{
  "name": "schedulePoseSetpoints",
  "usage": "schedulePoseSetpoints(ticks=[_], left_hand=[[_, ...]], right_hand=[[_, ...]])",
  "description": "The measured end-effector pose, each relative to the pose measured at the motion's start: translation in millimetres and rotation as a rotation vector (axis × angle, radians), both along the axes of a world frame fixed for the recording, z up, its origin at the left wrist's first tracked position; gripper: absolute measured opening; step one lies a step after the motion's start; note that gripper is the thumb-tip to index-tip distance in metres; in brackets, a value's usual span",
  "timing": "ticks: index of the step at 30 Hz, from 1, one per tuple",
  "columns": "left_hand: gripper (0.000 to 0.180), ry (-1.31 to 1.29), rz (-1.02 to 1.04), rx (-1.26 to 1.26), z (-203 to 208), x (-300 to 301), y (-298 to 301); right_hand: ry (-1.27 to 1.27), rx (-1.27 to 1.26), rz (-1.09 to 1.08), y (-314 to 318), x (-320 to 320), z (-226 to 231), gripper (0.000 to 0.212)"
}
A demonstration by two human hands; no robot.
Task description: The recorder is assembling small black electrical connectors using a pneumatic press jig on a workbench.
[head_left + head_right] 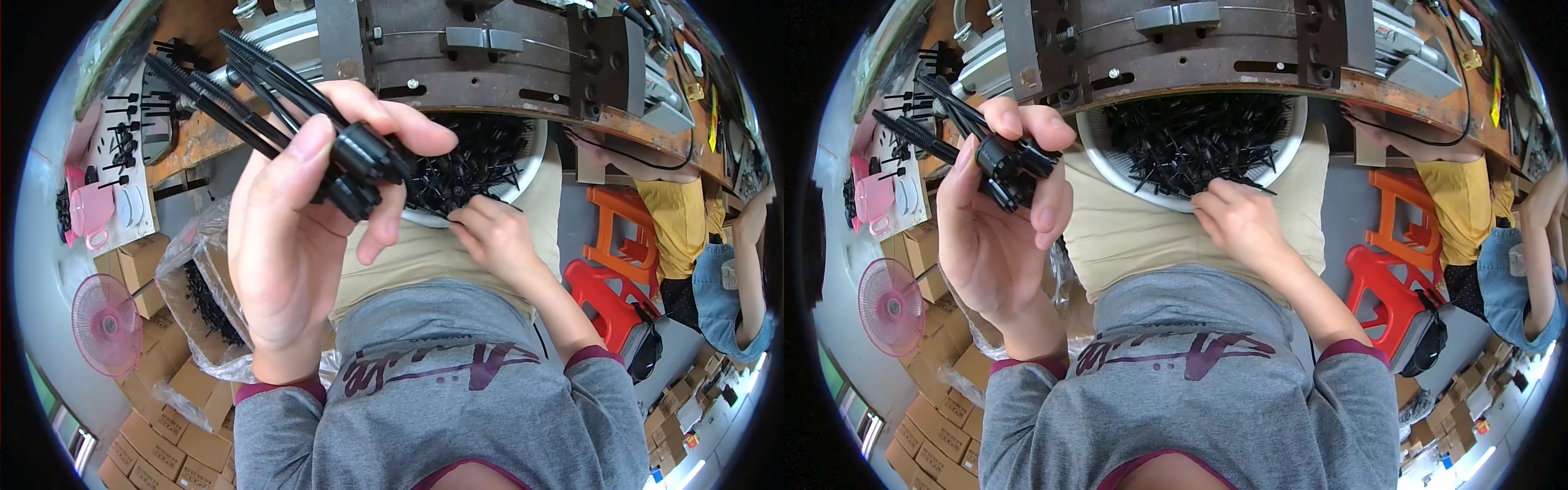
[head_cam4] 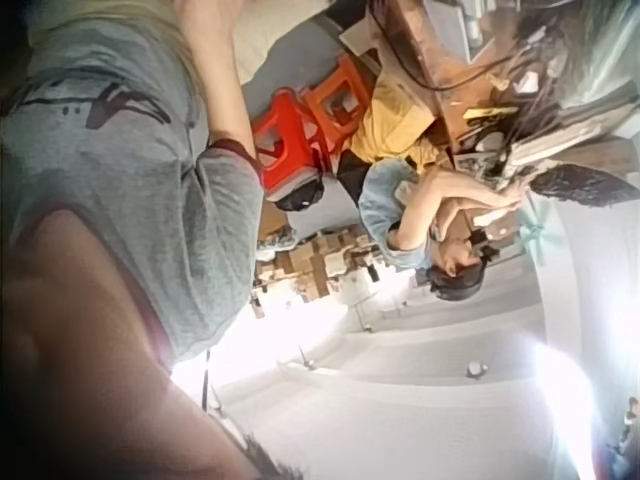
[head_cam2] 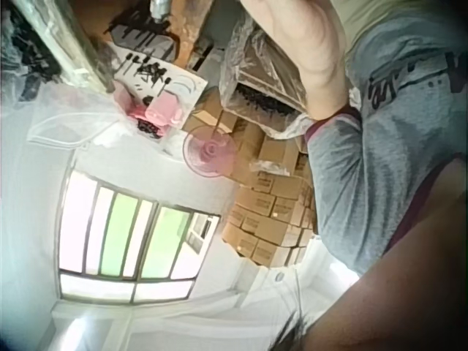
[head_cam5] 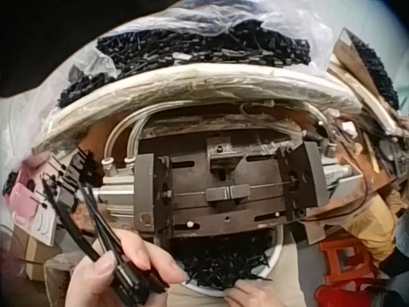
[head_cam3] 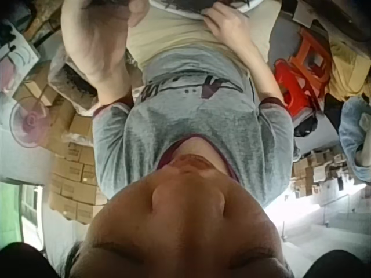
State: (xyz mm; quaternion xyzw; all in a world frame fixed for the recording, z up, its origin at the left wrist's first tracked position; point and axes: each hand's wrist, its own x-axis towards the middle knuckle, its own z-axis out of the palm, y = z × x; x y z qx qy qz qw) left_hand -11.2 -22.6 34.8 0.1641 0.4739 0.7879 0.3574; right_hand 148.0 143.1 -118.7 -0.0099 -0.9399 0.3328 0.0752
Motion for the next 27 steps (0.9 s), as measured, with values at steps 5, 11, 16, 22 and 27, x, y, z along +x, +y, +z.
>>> schedulePoseSetpoints(ticks=[5, 11, 16, 22, 27], left_hand=[[0.031, -0.072, -0.033, 0.002, -4.5, 10.0, -0.2], [0.024, -0.177, 0.049, -0.109, -12.4, 20.6, -8.6], [0.019, -0.261, 0.063, -0.067, -30.3, 27.0, -11.5], [0.023, -0.253, 0.046, -0.064, -50.6, 29.7, -15.6], [0.026, -0.137, 0.090, -0.319, -61.5, 32.5, -18.7]], right_hand=[[-0.073, 0.313, 0.116, -26.2, -2.2, -27.2, 0.005], [-0.104, 0.524, 0.203, -27.9, 4.2, -44.0, 0.005], [-0.100, 0.540, 0.162, -26.7, 5.6, -42.6, 0.006], [-0.018, 0.246, 0.069, -22.3, 0.0, -21.5, 0.013], [-0.374, -0.504, -0.141, 11.2, -7.3, 22.9, 0.013]])
